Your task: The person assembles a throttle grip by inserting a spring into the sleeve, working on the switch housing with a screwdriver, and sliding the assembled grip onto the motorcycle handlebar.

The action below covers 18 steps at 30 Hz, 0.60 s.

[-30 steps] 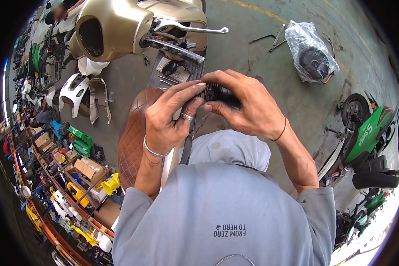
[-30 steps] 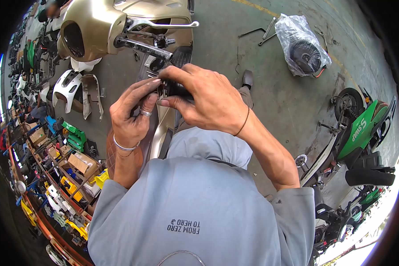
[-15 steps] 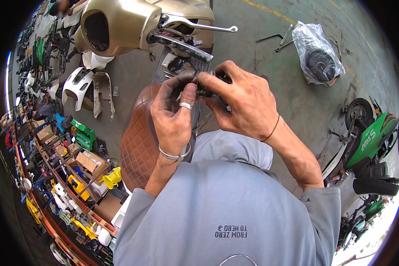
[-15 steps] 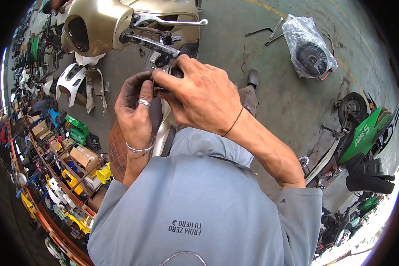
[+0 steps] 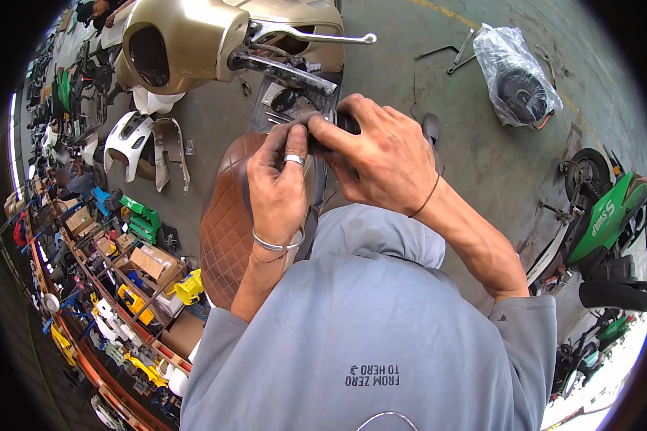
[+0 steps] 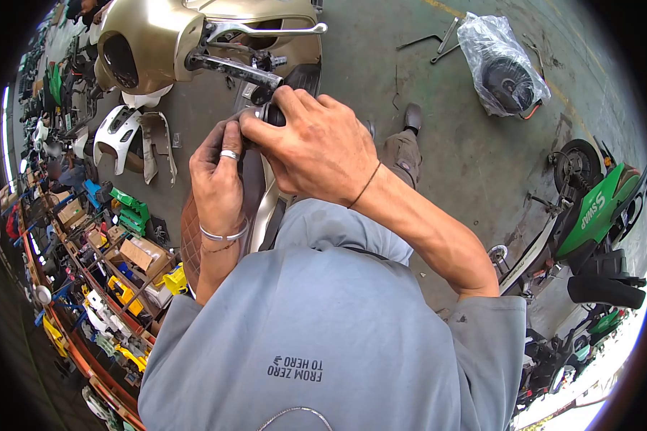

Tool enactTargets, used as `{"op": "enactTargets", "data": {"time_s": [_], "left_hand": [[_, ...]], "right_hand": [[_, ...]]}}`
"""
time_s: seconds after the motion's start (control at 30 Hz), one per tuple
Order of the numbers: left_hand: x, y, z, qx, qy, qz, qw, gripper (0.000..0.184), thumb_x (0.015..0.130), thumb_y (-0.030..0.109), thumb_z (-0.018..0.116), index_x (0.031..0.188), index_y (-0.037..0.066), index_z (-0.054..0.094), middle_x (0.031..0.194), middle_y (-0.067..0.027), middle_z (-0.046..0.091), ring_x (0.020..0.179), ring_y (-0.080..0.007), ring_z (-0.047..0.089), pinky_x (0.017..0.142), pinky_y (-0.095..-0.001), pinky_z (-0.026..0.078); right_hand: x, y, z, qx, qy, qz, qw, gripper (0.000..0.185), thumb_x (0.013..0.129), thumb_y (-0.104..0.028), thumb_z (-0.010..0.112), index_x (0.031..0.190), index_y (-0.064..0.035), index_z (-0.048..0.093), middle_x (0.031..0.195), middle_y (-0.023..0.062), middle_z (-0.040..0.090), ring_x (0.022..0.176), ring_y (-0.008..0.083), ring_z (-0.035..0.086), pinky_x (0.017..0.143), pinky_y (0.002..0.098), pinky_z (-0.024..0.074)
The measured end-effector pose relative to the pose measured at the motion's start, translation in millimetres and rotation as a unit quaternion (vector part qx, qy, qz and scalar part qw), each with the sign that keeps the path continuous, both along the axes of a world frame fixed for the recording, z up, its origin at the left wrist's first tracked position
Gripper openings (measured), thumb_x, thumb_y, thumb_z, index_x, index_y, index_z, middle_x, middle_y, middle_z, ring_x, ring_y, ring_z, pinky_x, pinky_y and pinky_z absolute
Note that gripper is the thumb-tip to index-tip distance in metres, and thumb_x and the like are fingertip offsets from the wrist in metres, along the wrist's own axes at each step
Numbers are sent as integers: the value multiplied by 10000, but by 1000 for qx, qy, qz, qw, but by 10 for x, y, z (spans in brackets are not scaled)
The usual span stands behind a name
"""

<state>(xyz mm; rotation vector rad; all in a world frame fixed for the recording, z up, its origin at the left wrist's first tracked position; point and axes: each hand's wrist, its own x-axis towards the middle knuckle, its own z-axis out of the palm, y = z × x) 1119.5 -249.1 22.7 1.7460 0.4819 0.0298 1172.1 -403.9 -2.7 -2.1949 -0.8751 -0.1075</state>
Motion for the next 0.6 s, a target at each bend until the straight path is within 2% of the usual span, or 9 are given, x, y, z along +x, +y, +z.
{"op": "enactTargets", "data": {"time_s": [0.1,0.2,0.3,0.4,0.5,0.53,0.6], "left_hand": [[3,37,-13,-22,17,6,1000,261,1041,158,563,1076,-69,687,958,-46,687,850,-80,590,751,-224,480],[7,76,-35,-3,35,9,999,244,1033,146,571,1061,-65,690,950,-48,689,842,-81,592,743,-225,479],[15,82,-35,-30,37,30,998,250,1030,160,582,1013,-58,704,882,-41,696,813,-80,589,744,-239,480],[4,93,-71,-57,36,39,997,251,1029,161,585,1034,-61,702,896,-49,707,826,-83,602,749,-239,485],[-14,70,-126,-59,12,51,997,255,1034,169,578,1078,-51,700,945,-63,715,852,-91,614,769,-241,496],[-8,80,-143,-44,-22,17,999,260,1031,163,582,1171,-34,679,995,-69,715,875,-89,620,774,-233,502],[-3,98,-125,9,-64,-16,998,276,1023,147,593,1230,-23,657,1034,-68,712,880,-81,619,764,-222,505]], "right_hand": [[-26,18,-37,-4,-9,3,1000,359,779,-187,704,1130,-188,628,937,112,569,793,245,624,645,361,487],[-20,52,-105,-5,-28,10,1000,389,751,-174,702,1133,-204,634,941,114,568,802,243,615,641,359,481],[-27,72,-135,-3,-44,16,999,418,735,-167,701,1145,-214,634,945,116,569,803,243,609,639,359,476],[-45,91,-146,-8,-38,20,999,435,739,-167,702,1165,-214,627,948,116,572,805,242,612,642,360,480],[-21,104,-123,6,3,14,1000,432,761,-174,709,1183,-190,618,930,112,575,814,252,625,651,373,494],[5,84,-92,13,30,13,999,425,772,-179,714,1185,-180,616,920,111,577,815,259,630,656,382,501],[59,41,-11,45,105,17,993,409,830,-229,731,1210,-141,606,908,117,598,827,303,655,696,420,530]]}}
